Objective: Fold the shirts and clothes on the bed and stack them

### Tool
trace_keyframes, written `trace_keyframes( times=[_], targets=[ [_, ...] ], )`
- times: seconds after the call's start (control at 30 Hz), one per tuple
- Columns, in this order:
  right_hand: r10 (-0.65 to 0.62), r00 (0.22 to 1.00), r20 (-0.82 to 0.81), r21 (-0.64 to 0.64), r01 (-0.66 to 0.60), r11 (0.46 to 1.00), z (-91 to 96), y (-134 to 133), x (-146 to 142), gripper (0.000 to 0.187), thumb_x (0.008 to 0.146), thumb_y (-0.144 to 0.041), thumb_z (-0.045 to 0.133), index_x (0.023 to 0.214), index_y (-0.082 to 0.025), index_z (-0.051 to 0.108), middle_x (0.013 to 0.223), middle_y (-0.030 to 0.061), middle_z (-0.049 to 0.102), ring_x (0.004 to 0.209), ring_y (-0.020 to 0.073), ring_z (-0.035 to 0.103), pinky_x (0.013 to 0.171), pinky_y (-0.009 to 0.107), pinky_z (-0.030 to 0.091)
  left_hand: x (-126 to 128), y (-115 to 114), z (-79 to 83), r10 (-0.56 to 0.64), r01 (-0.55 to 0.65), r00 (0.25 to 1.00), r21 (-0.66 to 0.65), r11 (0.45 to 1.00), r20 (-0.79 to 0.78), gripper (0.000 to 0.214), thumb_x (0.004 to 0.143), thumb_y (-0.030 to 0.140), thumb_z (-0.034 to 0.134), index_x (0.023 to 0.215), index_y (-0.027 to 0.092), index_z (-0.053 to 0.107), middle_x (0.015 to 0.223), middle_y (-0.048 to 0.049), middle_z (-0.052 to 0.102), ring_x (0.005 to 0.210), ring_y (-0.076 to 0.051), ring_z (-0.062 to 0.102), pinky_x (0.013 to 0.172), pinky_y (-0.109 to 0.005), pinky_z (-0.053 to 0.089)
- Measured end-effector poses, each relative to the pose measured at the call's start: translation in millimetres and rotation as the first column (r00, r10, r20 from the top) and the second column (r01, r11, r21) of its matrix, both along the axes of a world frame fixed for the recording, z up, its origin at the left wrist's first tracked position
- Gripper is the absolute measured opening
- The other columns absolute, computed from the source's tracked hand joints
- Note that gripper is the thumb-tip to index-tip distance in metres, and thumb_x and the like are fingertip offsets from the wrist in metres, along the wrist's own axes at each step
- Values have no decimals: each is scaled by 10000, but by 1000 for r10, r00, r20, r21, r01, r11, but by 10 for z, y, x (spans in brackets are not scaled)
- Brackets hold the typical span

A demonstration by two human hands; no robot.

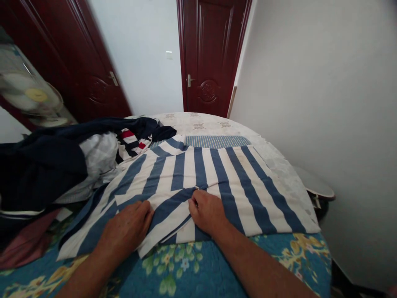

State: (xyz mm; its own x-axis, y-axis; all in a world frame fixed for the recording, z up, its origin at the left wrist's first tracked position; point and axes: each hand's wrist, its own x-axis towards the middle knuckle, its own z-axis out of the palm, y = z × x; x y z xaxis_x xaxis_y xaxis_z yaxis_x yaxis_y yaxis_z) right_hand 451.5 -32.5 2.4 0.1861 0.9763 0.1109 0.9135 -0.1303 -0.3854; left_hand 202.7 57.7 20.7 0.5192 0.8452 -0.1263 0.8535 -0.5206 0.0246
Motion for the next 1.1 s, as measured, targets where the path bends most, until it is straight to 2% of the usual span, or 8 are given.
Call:
trace_keyframes(
  times=[0.23,0.5,0.83,1.1],
  targets=[
    [4,1000,-10,71,-3,997,-46,32,-28,193,1037,-346,525,949,-240,659,999,37,756,894,198,701,728,299,396,20,-8,48,10,-10,1000,1,1000,-27,357,1072,399,352,991,223,652,1023,-119,711,945,-283,693,770,-379,472],
    [-17,1000,26,32,16,999,22,1,-50,214,1037,-352,531,994,-227,700,1042,61,776,931,206,705,765,300,401,7,-58,103,-35,35,999,49,998,6,334,1084,385,365,1006,212,639,1052,-115,730,993,-274,702,820,-375,479],
    [-18,998,60,58,15,998,-21,0,-60,206,1042,-351,549,952,-227,689,1002,47,774,905,189,698,723,304,344,-61,-96,81,-54,49,996,74,996,77,253,1069,335,424,1031,220,646,1076,-110,731,1009,-274,703,794,-362,458],
    [22,1000,-8,106,-21,994,-103,3,-39,200,1033,-321,558,887,-229,659,900,23,736,838,175,675,706,307,316,-137,-61,-30,-71,65,989,52,997,126,274,1064,345,409,1008,214,643,1051,-121,709,984,-289,685,812,-389,465]
  ],
)
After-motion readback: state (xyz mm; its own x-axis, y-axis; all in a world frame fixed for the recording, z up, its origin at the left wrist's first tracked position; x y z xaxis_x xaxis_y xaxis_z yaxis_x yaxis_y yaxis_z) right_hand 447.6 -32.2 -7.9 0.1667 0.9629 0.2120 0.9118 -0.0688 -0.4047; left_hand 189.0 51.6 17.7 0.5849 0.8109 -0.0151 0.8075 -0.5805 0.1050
